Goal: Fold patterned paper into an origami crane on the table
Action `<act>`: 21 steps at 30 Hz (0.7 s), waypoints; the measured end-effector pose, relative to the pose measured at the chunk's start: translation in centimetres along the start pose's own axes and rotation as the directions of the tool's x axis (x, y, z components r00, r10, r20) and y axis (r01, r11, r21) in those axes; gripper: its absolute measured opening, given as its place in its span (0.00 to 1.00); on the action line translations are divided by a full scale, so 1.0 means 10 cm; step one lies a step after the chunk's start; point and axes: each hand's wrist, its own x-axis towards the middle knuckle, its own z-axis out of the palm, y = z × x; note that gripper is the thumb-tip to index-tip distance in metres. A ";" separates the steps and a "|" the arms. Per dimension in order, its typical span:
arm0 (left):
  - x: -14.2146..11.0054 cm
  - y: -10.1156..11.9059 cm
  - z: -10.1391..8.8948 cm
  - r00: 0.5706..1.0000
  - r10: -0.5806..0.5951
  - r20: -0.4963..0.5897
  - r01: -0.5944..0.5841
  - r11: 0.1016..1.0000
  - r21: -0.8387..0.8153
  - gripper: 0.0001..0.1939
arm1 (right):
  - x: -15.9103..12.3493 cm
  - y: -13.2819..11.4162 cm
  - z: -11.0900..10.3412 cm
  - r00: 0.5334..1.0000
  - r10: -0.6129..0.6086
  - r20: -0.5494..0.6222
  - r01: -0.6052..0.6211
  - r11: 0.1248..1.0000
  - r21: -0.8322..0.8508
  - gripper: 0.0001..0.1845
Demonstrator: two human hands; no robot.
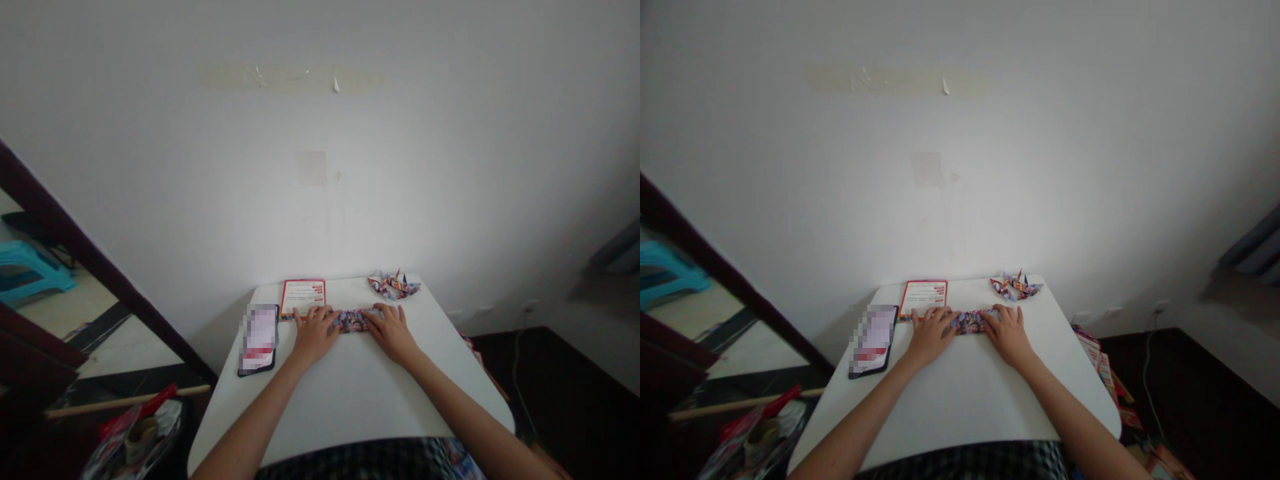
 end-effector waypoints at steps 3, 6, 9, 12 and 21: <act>0.00 0.00 -0.01 1.000 0.004 0.002 -0.004 1.000 0.001 0.19 | 0.00 -0.01 -0.01 1.000 0.002 0.000 -0.002 1.000 -0.003 0.20; -0.01 0.01 -0.01 1.000 -0.001 -0.002 0.001 1.000 0.002 0.18 | -0.01 -0.01 -0.01 1.000 0.004 0.003 -0.004 1.000 -0.005 0.20; -0.01 0.00 -0.01 1.000 -0.001 0.001 0.001 1.000 -0.003 0.19 | -0.01 -0.01 -0.01 1.000 -0.001 0.002 0.001 1.000 -0.003 0.20; 0.00 0.01 -0.01 1.000 0.005 -0.003 -0.005 1.000 -0.001 0.19 | -0.01 -0.01 -0.02 1.000 0.002 0.000 -0.002 1.000 -0.008 0.20; -0.01 0.04 -0.04 1.000 -0.011 0.006 0.011 1.000 0.029 0.19 | 0.01 -0.01 -0.01 1.000 0.012 0.010 -0.012 1.000 -0.004 0.20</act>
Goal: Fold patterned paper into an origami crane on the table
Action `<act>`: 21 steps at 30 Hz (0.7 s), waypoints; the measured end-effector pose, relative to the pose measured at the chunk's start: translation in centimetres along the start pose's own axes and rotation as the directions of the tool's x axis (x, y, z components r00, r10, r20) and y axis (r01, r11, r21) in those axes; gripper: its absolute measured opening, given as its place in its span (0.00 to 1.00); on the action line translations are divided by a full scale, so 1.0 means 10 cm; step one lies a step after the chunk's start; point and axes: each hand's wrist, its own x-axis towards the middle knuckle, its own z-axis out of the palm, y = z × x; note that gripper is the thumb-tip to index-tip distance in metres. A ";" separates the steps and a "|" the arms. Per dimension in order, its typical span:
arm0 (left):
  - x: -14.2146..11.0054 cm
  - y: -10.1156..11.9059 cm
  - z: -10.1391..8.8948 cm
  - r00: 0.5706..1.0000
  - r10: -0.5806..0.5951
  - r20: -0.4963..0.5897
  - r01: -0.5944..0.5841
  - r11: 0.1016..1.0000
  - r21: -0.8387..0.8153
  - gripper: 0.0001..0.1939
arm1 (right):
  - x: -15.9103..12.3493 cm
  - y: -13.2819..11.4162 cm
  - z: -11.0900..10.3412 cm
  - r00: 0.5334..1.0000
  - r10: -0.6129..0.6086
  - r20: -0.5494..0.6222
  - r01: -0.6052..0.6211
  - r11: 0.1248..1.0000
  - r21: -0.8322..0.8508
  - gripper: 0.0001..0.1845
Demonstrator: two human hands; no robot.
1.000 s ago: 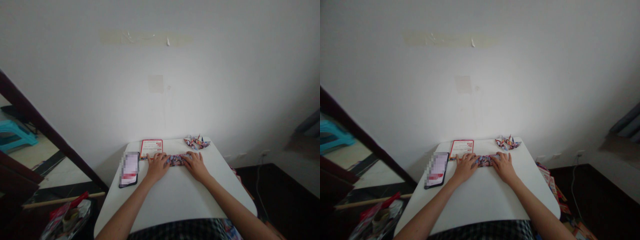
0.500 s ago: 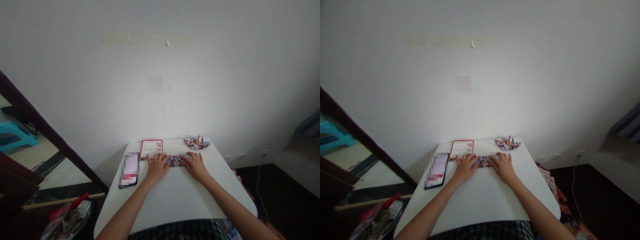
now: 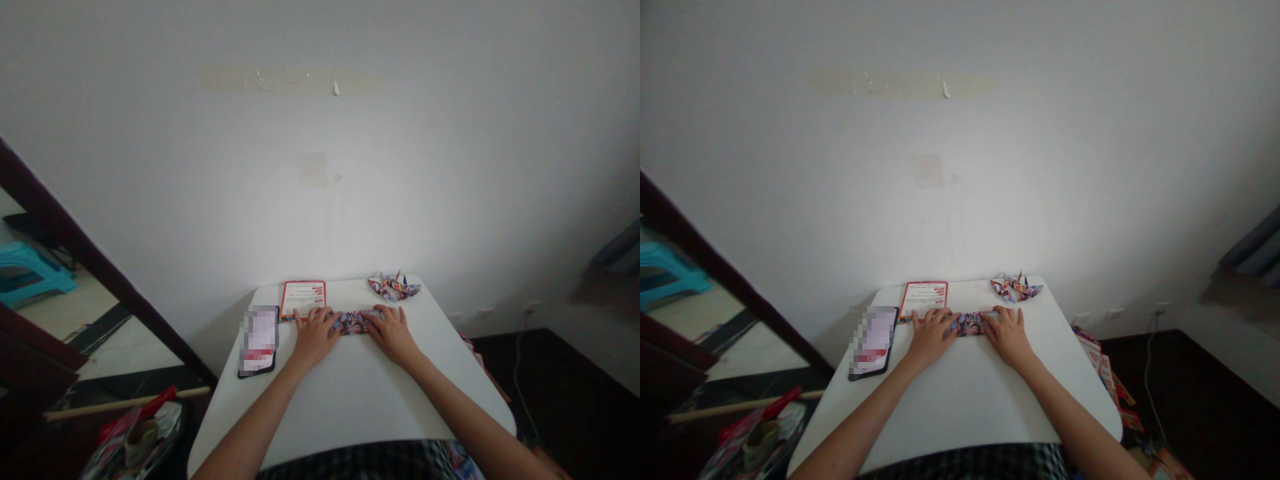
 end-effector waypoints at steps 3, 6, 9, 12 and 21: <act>-0.01 -0.01 0.01 1.000 0.004 -0.018 -0.004 1.000 0.002 0.20 | 0.00 -0.01 -0.01 1.000 0.010 0.000 -0.010 1.000 0.004 0.20; -0.02 -0.02 0.01 0.999 -0.003 -0.034 0.003 1.000 0.015 0.20 | -0.01 -0.02 -0.02 1.000 0.013 -0.003 -0.013 1.000 0.000 0.20; -0.03 -0.03 0.01 0.999 -0.011 -0.033 0.013 0.999 0.032 0.20 | -0.01 -0.02 -0.03 1.000 0.021 0.000 -0.021 1.000 -0.007 0.20; -0.03 -0.04 0.00 1.000 0.009 -0.027 -0.008 0.999 0.054 0.21 | -0.01 -0.02 -0.03 1.000 0.024 0.006 -0.024 1.000 -0.003 0.21; 0.02 -0.13 0.01 0.980 0.188 0.073 -0.188 0.982 -0.003 0.20 | 0.00 -0.01 -0.01 0.999 0.030 0.031 -0.030 1.000 0.002 0.20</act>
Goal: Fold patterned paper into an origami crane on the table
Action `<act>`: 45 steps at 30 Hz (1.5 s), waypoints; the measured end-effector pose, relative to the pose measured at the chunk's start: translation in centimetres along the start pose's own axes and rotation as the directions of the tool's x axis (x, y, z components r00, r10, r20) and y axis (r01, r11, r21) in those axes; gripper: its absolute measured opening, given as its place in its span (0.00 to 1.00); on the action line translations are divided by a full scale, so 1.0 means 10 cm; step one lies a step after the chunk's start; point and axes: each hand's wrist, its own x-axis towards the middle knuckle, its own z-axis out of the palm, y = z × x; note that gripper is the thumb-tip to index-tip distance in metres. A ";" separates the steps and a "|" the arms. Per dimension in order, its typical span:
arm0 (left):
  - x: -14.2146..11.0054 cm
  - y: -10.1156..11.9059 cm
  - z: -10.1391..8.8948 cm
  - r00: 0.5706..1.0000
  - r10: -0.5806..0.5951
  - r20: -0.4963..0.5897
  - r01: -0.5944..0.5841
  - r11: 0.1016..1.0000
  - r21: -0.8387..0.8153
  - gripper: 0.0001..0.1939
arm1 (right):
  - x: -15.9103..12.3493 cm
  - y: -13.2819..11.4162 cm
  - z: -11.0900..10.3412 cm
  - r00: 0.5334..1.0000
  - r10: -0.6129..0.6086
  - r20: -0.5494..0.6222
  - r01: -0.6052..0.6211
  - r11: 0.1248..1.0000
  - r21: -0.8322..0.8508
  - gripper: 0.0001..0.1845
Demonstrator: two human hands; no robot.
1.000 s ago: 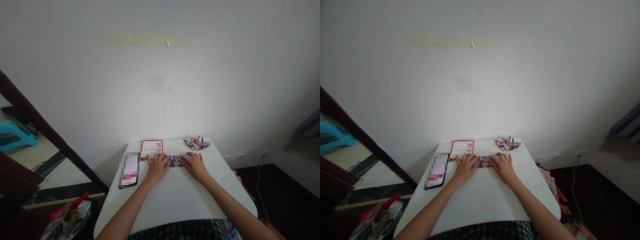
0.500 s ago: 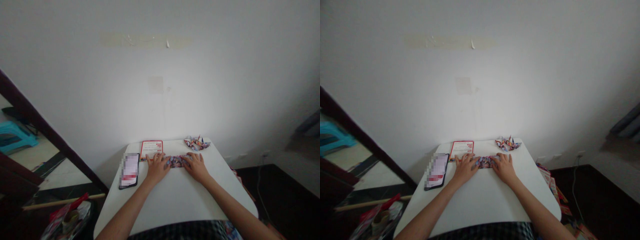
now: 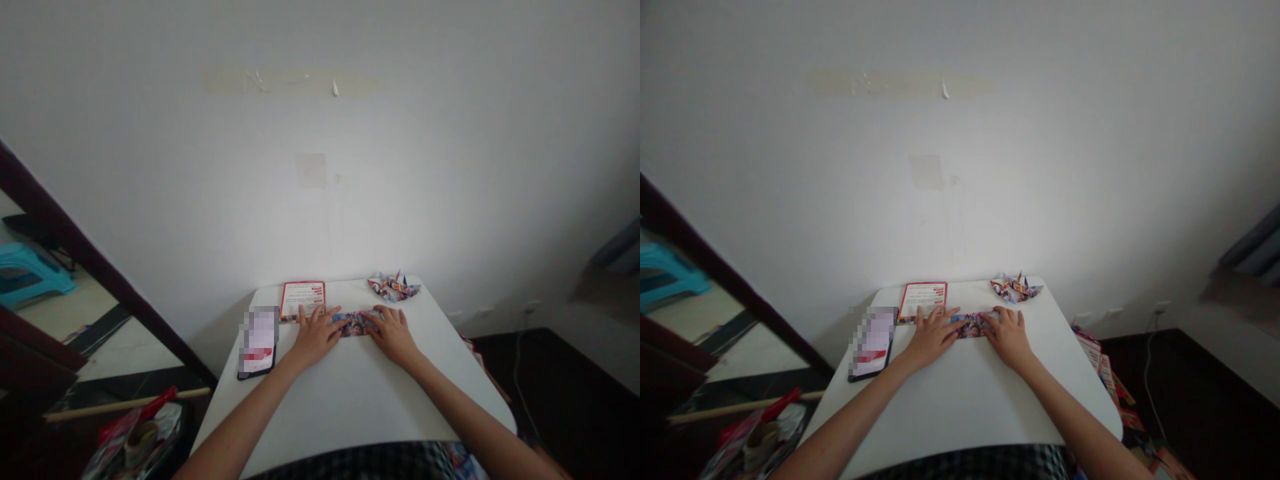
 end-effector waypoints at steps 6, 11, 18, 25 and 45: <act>-0.04 0.06 -0.11 0.999 0.033 -0.001 -0.033 0.999 -0.029 0.18 | 0.07 0.00 -0.05 0.999 0.002 0.043 -0.003 1.000 0.005 0.22; -0.09 0.15 -0.15 0.994 0.107 0.018 -0.104 0.990 -0.094 0.19 | 0.20 -0.03 -0.16 0.991 -0.022 0.134 0.020 1.000 0.016 0.26; -0.15 0.25 -0.01 0.999 0.035 -0.026 -0.038 0.992 -0.122 0.24 | 0.39 -0.11 -0.16 0.978 0.016 0.207 -0.025 0.999 0.038 0.25; -0.12 0.39 -0.01 0.998 -0.036 -0.060 0.030 0.995 -0.097 0.27 | 0.50 -0.12 0.02 0.991 0.055 0.124 -0.070 0.990 0.123 0.22; 0.09 0.15 0.06 0.996 -0.042 0.074 0.043 0.999 -0.010 0.35 | 0.43 -0.02 0.13 0.995 -0.003 -0.096 0.027 0.967 0.252 0.13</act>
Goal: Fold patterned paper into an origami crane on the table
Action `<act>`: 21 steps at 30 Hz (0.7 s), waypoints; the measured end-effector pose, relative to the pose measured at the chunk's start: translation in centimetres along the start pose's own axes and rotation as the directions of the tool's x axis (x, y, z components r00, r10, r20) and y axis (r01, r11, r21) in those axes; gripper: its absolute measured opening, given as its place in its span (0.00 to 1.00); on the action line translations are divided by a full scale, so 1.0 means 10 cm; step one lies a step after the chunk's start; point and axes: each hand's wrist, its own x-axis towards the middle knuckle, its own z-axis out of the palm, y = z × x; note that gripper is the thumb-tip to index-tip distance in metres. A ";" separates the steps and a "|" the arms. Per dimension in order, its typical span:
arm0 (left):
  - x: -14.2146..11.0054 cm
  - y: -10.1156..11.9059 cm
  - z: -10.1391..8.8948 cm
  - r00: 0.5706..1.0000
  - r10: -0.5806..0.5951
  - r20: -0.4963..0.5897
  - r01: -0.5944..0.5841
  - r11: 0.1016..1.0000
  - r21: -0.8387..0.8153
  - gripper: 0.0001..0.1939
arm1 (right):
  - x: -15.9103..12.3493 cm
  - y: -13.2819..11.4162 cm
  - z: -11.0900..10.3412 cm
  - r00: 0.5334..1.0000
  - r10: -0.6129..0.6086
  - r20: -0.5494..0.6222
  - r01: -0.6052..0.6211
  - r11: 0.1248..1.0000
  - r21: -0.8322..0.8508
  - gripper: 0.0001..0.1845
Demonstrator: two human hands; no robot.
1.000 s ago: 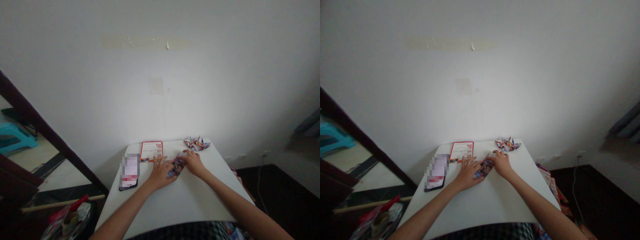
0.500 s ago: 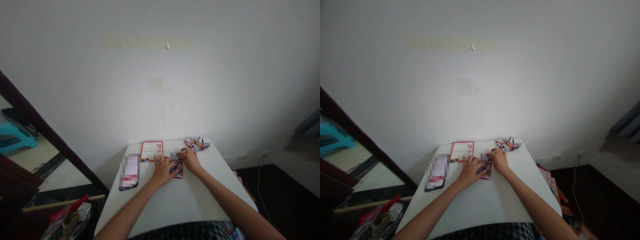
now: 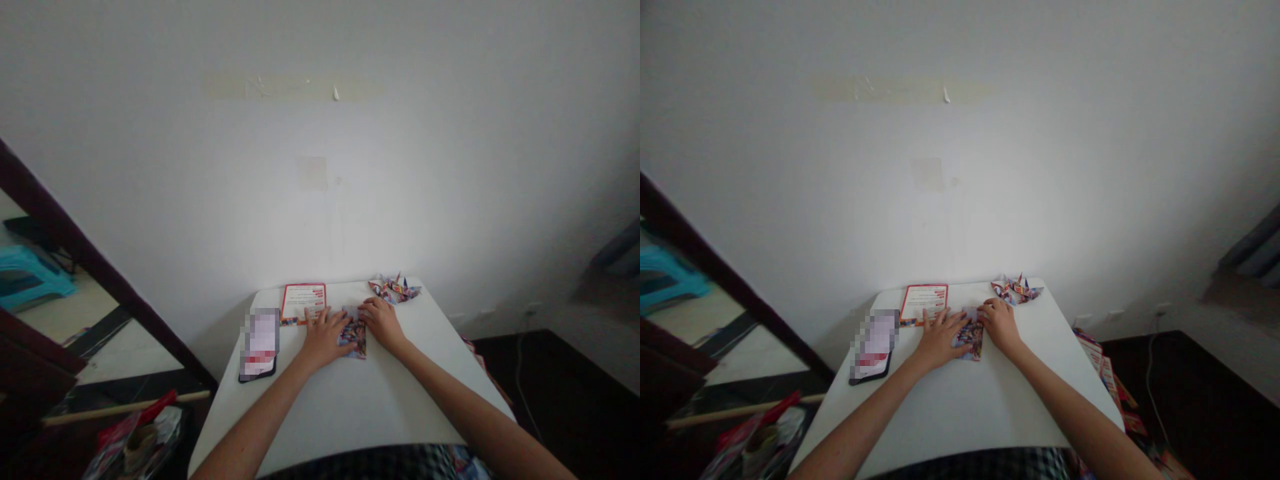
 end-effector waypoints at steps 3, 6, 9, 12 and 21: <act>0.00 -0.01 0.01 1.000 0.001 -0.008 -0.001 1.000 -0.011 0.35 | -0.07 0.02 0.00 1.000 -0.020 -0.009 0.021 0.999 0.035 0.11; 0.00 -0.01 0.03 1.000 -0.002 -0.014 0.002 1.000 -0.016 0.35 | -0.18 0.02 -0.01 1.000 -0.015 -0.006 0.016 0.997 0.075 0.07; 0.00 -0.01 0.03 1.000 -0.007 -0.012 0.007 1.000 -0.023 0.35 | -0.29 0.00 -0.04 1.000 -0.023 0.007 0.023 0.995 0.098 0.07; 0.00 -0.01 0.02 1.000 -0.011 0.000 0.011 1.000 -0.027 0.35 | -0.34 -0.06 -0.08 1.000 -0.020 0.015 0.018 0.997 0.077 0.05; 0.00 0.01 0.00 1.000 -0.022 -0.010 0.021 0.999 -0.043 0.34 | -0.23 -0.20 -0.22 0.995 0.017 0.102 -0.009 0.997 -0.073 0.06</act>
